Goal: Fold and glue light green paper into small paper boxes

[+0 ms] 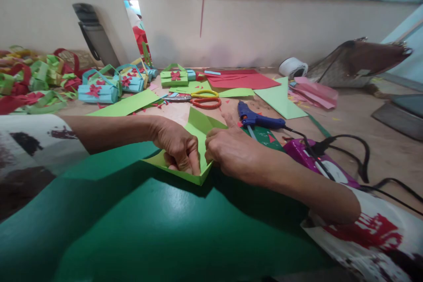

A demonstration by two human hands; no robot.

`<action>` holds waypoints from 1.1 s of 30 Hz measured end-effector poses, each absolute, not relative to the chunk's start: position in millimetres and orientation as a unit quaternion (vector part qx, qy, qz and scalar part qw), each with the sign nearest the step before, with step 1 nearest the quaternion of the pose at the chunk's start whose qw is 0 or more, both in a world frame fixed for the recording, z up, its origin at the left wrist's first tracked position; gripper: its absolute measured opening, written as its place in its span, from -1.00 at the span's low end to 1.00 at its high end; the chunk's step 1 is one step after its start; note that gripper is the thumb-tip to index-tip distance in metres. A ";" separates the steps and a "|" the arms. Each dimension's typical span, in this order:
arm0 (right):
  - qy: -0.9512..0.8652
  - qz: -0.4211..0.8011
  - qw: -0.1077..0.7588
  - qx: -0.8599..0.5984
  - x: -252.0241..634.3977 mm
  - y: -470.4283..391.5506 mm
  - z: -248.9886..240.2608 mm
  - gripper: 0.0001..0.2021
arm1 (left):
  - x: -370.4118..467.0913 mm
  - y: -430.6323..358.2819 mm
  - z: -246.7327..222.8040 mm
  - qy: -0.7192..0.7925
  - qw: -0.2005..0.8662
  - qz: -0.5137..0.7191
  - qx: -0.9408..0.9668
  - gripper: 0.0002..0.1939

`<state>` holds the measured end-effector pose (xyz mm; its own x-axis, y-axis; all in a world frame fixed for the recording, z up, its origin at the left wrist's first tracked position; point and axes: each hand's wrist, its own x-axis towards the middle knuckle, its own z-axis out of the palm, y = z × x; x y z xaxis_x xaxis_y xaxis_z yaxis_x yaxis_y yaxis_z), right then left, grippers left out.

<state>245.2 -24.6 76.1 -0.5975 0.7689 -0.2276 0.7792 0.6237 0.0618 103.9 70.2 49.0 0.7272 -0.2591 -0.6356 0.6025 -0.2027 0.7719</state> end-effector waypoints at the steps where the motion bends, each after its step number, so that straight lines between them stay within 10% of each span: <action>1: 0.892 -0.021 0.118 0.435 245.0 -24.8 76.5 -0.77 | 103.3 69.0 50.2 0.134 0.616 -0.345 0.695 -0.79; 33: 0.901 -0.108 0.072 0.414 237.7 -36.8 85.1 -0.75 | 103.7 48.2 80.6 0.170 0.482 -0.288 0.810 -0.73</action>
